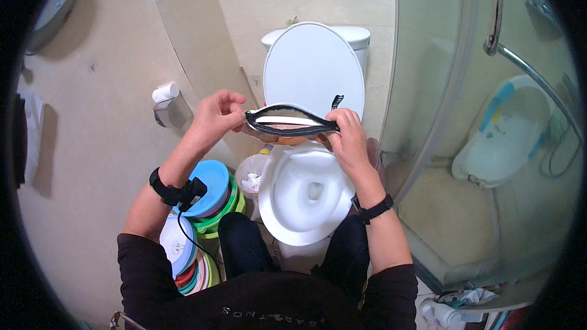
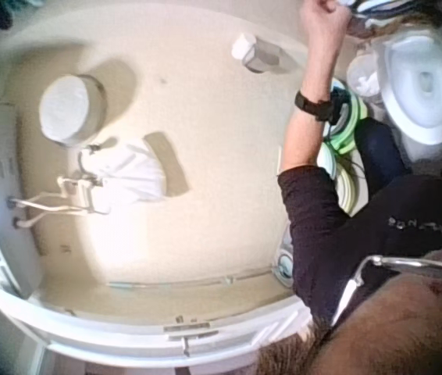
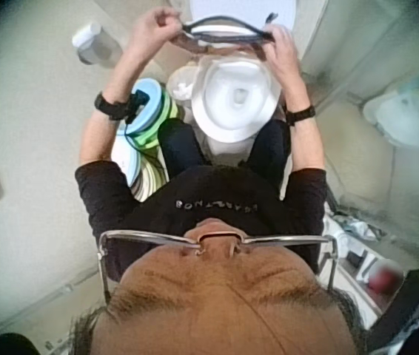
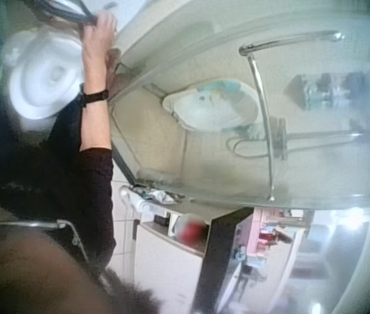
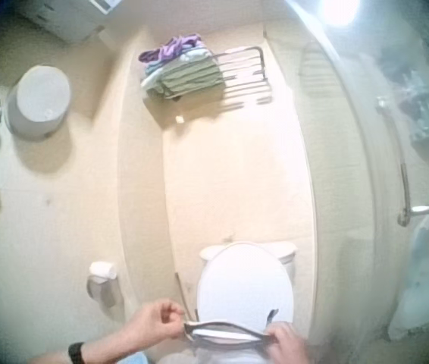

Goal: The person installs a fabric toilet seat cover on a toilet in a bathroom. They open the cover, insert a white insert, zip it closed, flip it over, and fit it onto the toilet seat, then smooth it into place.

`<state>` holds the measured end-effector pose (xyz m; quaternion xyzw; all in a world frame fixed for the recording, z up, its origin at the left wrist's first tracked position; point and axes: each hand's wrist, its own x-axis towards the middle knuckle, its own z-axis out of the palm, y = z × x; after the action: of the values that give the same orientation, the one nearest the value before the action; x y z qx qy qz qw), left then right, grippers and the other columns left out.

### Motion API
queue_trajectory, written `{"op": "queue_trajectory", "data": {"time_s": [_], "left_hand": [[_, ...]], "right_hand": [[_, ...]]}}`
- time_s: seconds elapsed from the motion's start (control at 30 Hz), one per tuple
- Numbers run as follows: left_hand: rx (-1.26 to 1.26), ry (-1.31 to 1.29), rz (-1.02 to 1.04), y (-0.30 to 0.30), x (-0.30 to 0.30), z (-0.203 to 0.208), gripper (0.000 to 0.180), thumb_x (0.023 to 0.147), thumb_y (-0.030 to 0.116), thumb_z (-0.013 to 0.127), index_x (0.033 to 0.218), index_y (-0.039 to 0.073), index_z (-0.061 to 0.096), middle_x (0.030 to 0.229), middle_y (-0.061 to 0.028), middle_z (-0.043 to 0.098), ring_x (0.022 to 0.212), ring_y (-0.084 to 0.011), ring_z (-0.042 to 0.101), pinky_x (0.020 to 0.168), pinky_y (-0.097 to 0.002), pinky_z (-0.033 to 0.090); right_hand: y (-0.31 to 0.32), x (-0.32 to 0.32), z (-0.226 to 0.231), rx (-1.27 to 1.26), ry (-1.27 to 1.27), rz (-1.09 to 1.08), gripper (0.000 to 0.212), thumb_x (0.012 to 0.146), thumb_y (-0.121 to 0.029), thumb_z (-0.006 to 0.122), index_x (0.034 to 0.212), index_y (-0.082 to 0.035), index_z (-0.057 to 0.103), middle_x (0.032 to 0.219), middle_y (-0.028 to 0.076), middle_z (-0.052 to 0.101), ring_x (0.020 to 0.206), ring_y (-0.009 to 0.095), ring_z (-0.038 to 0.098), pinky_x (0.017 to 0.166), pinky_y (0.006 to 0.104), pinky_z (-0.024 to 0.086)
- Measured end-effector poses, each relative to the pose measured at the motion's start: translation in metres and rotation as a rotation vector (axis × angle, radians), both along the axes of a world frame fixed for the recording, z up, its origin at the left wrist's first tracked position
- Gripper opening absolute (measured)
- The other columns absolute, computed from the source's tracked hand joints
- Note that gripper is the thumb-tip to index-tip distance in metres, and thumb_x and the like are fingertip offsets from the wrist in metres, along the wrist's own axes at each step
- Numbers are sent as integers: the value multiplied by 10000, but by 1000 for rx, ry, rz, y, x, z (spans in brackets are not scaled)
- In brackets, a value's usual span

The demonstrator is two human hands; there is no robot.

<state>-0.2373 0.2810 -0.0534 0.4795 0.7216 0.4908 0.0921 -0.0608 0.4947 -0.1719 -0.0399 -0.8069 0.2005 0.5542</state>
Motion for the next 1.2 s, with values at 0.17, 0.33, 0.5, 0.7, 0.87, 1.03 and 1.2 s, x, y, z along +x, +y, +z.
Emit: {"op": "queue_trajectory", "data": {"time_s": [0.17, 0.33, 0.5, 0.7, 0.87, 1.03, 1.2], "left_hand": [[142, -44, -29, 10, -1, 12, 310, 800, 31, 611, 1086, -75, 557, 723, -36, 614, 633, -99, 605, 582, -239, 509], [62, -215, 83, 5, -20, 9, 369, 840, 70, 599, 1182, -36, 509, 781, -38, 611, 657, -127, 625, 622, -253, 534], [145, -465, 82, 8, -33, -12, 360, 891, 72, 570, 1227, -15, 474, 860, -86, 622, 704, -162, 655, 689, -294, 588], [294, -590, 53, 18, -42, -24, 375, 913, 60, 573, 1259, -17, 451, 994, -123, 604, 852, -199, 663, 707, -301, 604], [363, -623, 75, 31, -47, -21, 409, 903, 66, 603, 1280, -12, 467, 1044, -124, 593, 883, -212, 649, 698, -301, 603], [473, -602, 151, 39, -39, -29, 416, 878, 104, 648, 1259, 13, 507, 971, -84, 619, 860, -178, 634, 681, -299, 561], [629, -568, 197, 43, -39, -42, 460, 885, 132, 644, 1299, 7, 489, 1018, -76, 626, 904, -147, 612, 768, -290, 511]], "right_hand": [[3, -3, -2, -40, -5, 6, 238, 816, -67, 657, 1017, -48, 533, 998, 109, 566, 956, 315, 548, 815, 396, 465], [4, -2, 1, -56, -9, 30, 290, 780, -45, 670, 1033, -49, 527, 991, 110, 566, 966, 321, 543, 818, 410, 467], [7, 14, 14, -208, -83, 120, 278, 720, -103, 733, 962, -43, 611, 985, 84, 590, 983, 279, 545, 856, 376, 464], [-11, 41, 42, 53, -187, -91, 467, 697, -201, 783, 1112, -62, 620, 1101, 81, 605, 1056, 293, 541, 908, 404, 449], [-58, 3, 76, 253, -53, -119, 510, 706, -213, 783, 1155, -51, 603, 1174, 104, 602, 1081, 300, 555, 916, 428, 434], [-89, -104, 97, 527, -4, -259, 220, 668, -189, 743, 824, -87, 625, 839, 66, 587, 820, 252, 565, 755, 389, 433], [-77, -135, 88, 619, -16, -320, 126, 709, -193, 678, 686, -118, 580, 697, 39, 550, 699, 223, 555, 692, 352, 415]]}}
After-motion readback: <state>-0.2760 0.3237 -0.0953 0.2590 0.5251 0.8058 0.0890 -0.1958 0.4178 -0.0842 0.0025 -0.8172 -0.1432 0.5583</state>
